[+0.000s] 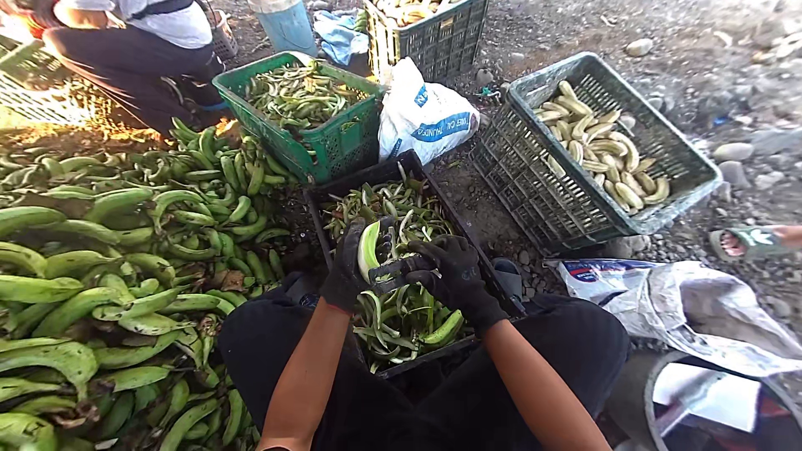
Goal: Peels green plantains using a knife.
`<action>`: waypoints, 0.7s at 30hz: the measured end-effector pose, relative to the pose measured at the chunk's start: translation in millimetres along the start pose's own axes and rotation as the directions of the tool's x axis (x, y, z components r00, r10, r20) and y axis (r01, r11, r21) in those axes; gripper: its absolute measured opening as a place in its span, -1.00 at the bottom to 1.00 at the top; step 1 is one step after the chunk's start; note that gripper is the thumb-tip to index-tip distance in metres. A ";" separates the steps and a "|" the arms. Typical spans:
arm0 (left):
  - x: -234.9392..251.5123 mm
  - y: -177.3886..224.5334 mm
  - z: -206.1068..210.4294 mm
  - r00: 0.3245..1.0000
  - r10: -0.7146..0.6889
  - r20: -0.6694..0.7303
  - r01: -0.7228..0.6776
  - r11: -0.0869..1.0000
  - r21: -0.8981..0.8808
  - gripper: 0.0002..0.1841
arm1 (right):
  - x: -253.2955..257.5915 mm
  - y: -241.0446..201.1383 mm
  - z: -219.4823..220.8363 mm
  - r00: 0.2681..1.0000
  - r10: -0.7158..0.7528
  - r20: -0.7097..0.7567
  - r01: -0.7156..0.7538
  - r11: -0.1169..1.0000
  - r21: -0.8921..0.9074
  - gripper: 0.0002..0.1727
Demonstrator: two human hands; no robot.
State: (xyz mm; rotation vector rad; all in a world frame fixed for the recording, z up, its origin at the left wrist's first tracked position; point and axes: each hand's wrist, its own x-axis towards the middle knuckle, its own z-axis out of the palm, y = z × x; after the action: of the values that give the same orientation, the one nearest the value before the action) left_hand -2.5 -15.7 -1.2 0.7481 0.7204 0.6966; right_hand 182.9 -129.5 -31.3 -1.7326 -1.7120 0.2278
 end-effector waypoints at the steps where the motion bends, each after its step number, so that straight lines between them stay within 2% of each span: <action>1: -1.1 -1.0 4.1 0.997 -0.010 -0.071 0.013 0.999 0.049 -0.39 | 0.2 -3.1 -1.1 0.998 0.051 0.041 -0.051 0.999 -0.003 -0.18; 3: -3.3 -6.1 12.0 0.989 0.056 -0.135 -0.028 0.979 0.201 -0.39 | 3.5 -12.4 -1.4 0.965 0.227 0.134 -0.232 0.973 0.020 -0.28; 5: -6.1 -13.3 22.2 0.977 0.163 -0.136 -0.109 0.935 0.337 -0.40 | 12.2 -15.6 -1.5 0.888 0.404 0.220 -0.428 0.901 0.076 -0.34; 7: -9.4 -17.4 32.0 0.972 0.196 -0.126 -0.126 0.898 0.422 -0.46 | 16.8 -9.3 -2.2 0.836 0.505 0.214 -0.542 0.818 0.191 -0.34; 9: -10.4 -13.5 36.8 0.983 0.153 -0.104 -0.096 0.901 0.422 -0.43 | 16.7 1.9 -12.0 0.807 0.534 0.252 -0.590 0.745 0.310 -0.33; 11: -6.8 -7.6 24.4 0.993 0.116 -0.009 -0.102 0.909 0.404 -0.38 | 17.6 12.3 -18.5 0.830 0.526 0.183 -0.554 0.740 0.381 -0.30; 13: -6.9 -0.7 11.4 0.995 0.086 0.053 -0.101 0.845 0.525 -0.44 | 16.8 18.6 -34.0 0.846 0.527 0.080 -0.499 0.732 0.464 -0.36; 15: -8.7 -0.6 6.8 0.998 0.031 0.049 -0.058 0.628 0.776 -0.47 | 8.4 28.8 -52.8 0.843 0.538 -0.017 -0.425 0.685 0.591 -0.37; 17: -8.0 -13.2 2.6 0.991 -0.128 0.035 0.005 0.299 0.954 -0.39 | -2.1 34.2 -78.4 0.786 0.611 -0.096 -0.338 0.555 0.760 -0.40; 19: -14.8 -31.7 -2.1 0.935 -0.354 -0.033 0.034 -0.003 0.999 -0.30 | -15.6 38.9 -109.9 0.747 0.634 -0.200 -0.204 0.505 0.839 -0.43; 21: -23.9 -48.0 2.2 0.855 -0.512 -0.084 -0.001 -0.164 0.987 -0.28 | -28.0 43.0 -141.4 0.667 0.664 -0.339 -0.046 0.491 0.870 -0.47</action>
State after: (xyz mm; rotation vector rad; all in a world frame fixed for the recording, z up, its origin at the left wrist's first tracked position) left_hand -0.2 -60.8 -30.2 2.0531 0.9723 -0.6973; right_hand 294.6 -199.4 41.3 -1.1926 -0.4690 0.4673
